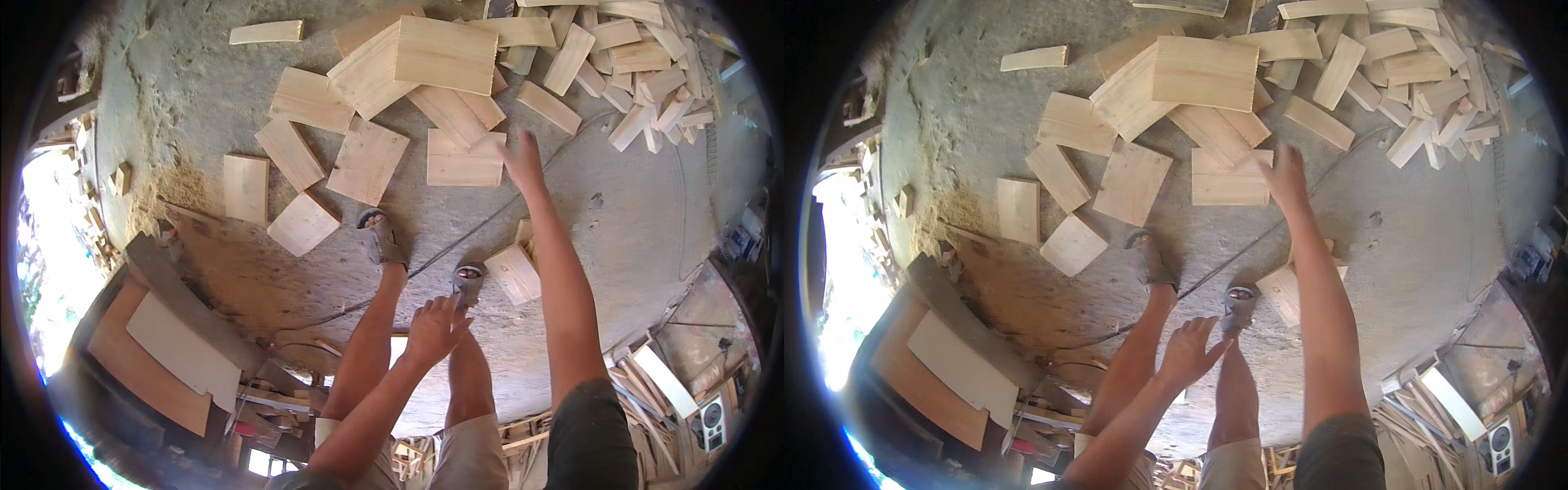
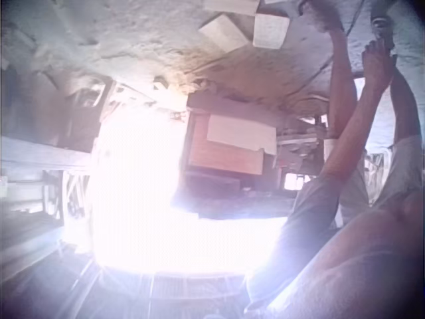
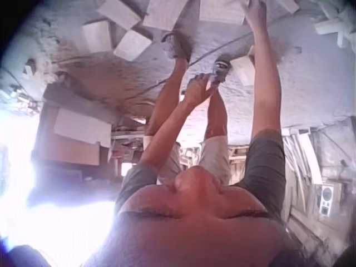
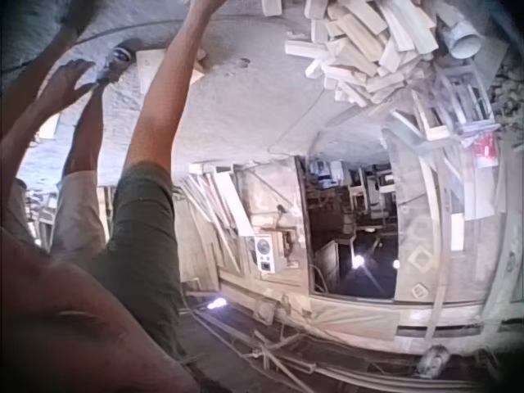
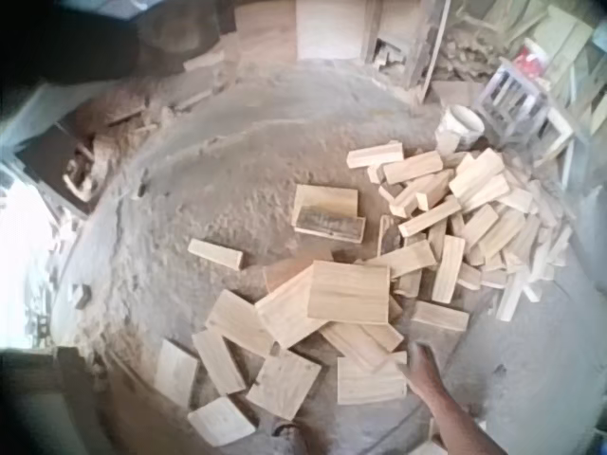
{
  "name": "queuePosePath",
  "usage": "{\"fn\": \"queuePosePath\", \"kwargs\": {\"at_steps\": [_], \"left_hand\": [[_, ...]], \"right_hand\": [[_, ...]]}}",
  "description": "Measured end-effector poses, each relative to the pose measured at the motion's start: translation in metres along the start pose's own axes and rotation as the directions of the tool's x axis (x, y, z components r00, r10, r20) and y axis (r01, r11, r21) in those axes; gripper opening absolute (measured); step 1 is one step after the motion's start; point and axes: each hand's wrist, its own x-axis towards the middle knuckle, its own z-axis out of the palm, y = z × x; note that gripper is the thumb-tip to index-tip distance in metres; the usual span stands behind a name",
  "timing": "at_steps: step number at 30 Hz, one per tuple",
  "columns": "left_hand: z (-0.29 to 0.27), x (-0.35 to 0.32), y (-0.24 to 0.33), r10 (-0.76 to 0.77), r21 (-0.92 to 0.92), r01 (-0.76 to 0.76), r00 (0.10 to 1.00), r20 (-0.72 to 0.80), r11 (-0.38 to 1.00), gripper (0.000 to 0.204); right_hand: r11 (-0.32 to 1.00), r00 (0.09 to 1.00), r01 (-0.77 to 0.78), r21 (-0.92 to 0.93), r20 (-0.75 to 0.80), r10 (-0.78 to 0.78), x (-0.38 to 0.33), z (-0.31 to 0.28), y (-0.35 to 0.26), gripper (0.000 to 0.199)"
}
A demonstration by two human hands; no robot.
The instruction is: The person handles and sorts small wooden blocks on a workbench and then moves to organize similar pieces on the workshop floor by hand.
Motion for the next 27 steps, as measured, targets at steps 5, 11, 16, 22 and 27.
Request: {"fn": "queuePosePath", "kwargs": {"at_steps": [5,11,16,22,27], "left_hand": [[-0.005,0.008,-0.003,0.044,-0.019,-0.046,0.996,-0.084,0.999,0.052],[-0.003,0.001,-0.001,-0.009,-0.080,0.005,0.999,-0.048,0.997,0.053],[-0.003,0.002,0.011,0.003,-0.117,-0.004,1.000,-0.005,0.993,0.053],[-0.008,0.005,0.005,-0.016,-0.031,0.016,1.000,-0.001,0.999,0.056],[-0.012,0.007,-0.006,0.002,0.010,-0.002,0.998,-0.065,1.000,0.057]], "right_hand": [[0.999,0.998,-0.033,0.005,0.045,0.033,0.071,0.015,-0.052,0.070],[0.942,0.957,-0.154,0.297,0.284,0.066,-0.085,-0.063,0.060,0.053],[0.915,0.836,-0.151,-0.374,0.446,0.320,-0.142,-0.120,0.105,0.081],[0.856,0.949,0.257,-0.447,0.284,-0.137,-0.024,0.011,-0.040,0.113],[0.736,0.908,0.333,-0.590,0.411,-0.082,0.000,0.039,-0.078,0.108]]}}
